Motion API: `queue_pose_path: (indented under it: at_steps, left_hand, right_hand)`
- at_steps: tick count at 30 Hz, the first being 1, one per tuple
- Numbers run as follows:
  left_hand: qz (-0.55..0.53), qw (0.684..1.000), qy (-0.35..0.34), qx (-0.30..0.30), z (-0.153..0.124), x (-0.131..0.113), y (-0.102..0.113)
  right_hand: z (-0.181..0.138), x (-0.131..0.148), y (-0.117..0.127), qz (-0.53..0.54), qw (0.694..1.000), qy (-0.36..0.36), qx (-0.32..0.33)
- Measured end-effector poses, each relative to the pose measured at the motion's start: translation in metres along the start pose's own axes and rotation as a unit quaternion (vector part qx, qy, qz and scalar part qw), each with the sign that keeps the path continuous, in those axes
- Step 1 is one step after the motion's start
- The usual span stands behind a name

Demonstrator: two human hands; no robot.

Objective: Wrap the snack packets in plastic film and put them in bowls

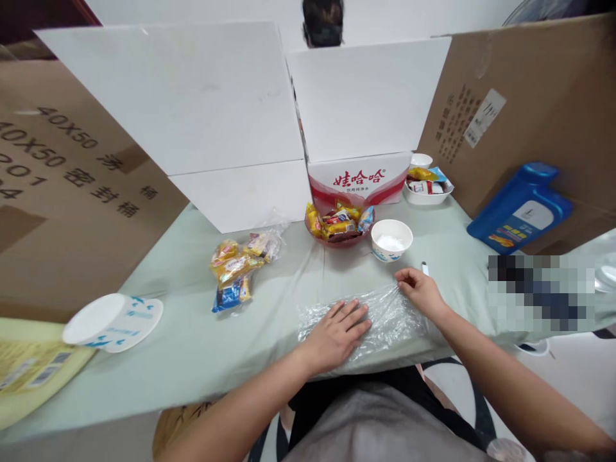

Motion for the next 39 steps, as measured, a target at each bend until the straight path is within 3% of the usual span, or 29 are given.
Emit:
queue_pose_path:
  at_steps: [5, 10, 16, 22, 28, 30, 35, 39]
  left_hand:
    - [-0.007, 1.000, -0.017, -0.008, -0.004, 0.001, 0.001]
    - [-0.028, 0.999, -0.025, -0.004, -0.009, 0.004, 0.005]
    - [-0.060, 0.998, 0.005, 0.024, -0.015, 0.010, 0.023]
    - [-0.061, 0.997, 0.049, -0.005, -0.039, 0.029, 0.048]
    - [-0.080, 0.976, 0.133, -0.150, -0.061, 0.045, 0.073]
    - [-0.076, 0.974, 0.145, -0.158, -0.060, 0.047, 0.072]
    - [-0.045, 0.980, 0.141, -0.132, -0.054, 0.047, 0.054]
    - [-0.040, 0.962, 0.191, -0.192, -0.061, 0.050, 0.051]
  right_hand:
    - [-0.012, 0.013, 0.003, -0.152, 0.975, 0.155, 0.051]
    - [-0.026, 0.014, -0.003, -0.260, 0.944, 0.182, 0.094]
    - [-0.035, 0.010, -0.013, -0.361, 0.889, 0.264, 0.096]
    - [-0.032, 0.011, -0.005, -0.341, 0.896, 0.264, 0.108]
    - [-0.029, 0.033, 0.011, -0.281, 0.913, 0.284, 0.084]
    - [-0.032, 0.045, 0.007, -0.260, 0.914, 0.296, 0.093]
    - [-0.044, 0.062, -0.011, -0.209, 0.902, 0.322, 0.196]
    - [-0.053, 0.058, -0.005, -0.223, 0.895, 0.295, 0.248]
Point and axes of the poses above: each hand's wrist, its own z-axis towards the middle knuckle, its own y-axis out of the back of the hand, x = y × z, the point moved 1 cm from there along z, towards the middle knuckle, and after that the axes turned 5 degrees about y, right-handed, at the moved point
